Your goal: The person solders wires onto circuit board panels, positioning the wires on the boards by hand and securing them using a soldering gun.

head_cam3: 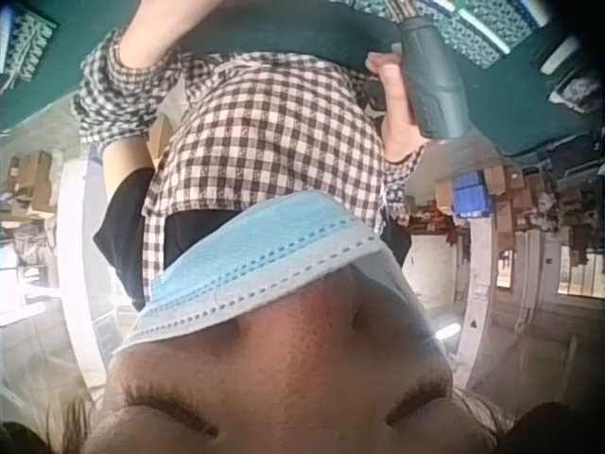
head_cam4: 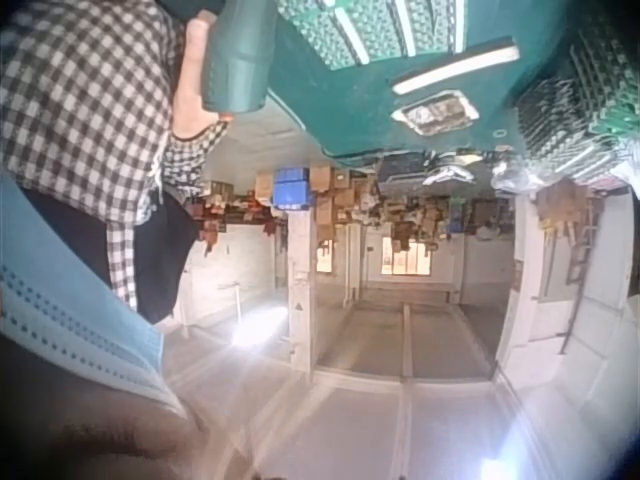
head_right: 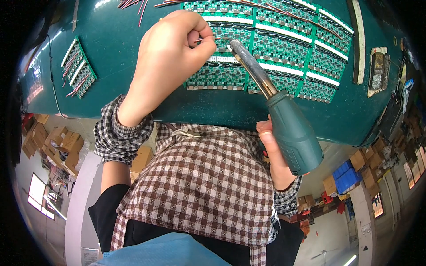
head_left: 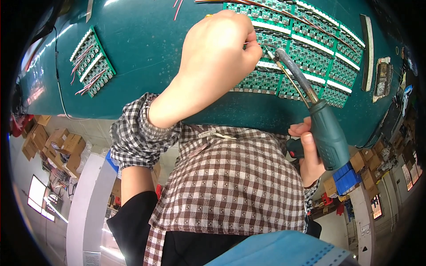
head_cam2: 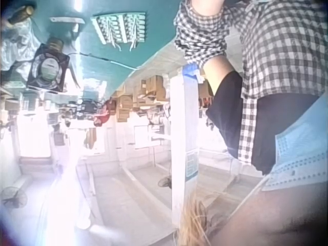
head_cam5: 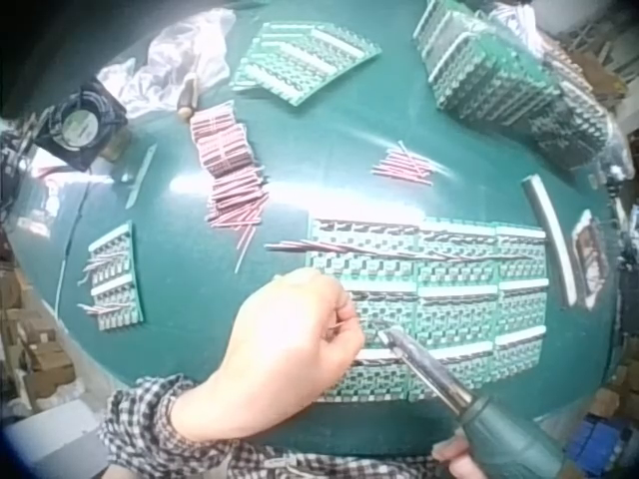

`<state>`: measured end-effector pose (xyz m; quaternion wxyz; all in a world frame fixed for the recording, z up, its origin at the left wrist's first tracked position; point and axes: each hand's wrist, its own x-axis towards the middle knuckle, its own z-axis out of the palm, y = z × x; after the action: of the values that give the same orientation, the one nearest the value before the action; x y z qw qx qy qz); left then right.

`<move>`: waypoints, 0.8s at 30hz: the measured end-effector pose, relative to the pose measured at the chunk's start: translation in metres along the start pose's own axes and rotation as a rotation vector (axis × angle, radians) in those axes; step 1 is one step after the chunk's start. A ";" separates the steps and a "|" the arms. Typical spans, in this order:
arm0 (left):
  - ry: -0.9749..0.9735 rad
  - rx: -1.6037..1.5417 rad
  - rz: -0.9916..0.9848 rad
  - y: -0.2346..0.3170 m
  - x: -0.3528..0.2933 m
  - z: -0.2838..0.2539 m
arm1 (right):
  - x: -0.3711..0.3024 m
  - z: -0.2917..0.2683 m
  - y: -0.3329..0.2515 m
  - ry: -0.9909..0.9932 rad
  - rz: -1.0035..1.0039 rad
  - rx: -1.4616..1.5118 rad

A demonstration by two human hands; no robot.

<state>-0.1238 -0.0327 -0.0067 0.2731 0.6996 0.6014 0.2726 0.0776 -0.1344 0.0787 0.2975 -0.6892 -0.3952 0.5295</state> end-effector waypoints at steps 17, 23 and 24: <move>-0.032 -0.011 -0.004 0.001 0.004 -0.002 | 0.001 -0.003 0.003 -0.013 -0.025 -0.019; -0.065 -0.017 -0.032 0.002 0.005 -0.004 | 0.001 -0.001 0.002 -0.011 -0.014 -0.023; -0.061 -0.007 -0.011 0.002 0.005 -0.004 | 0.001 -0.001 0.002 -0.008 -0.012 -0.019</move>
<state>-0.1247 -0.0276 -0.0024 0.2953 0.7033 0.5956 0.2518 0.0788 -0.1347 0.0773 0.2924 -0.6875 -0.4053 0.5268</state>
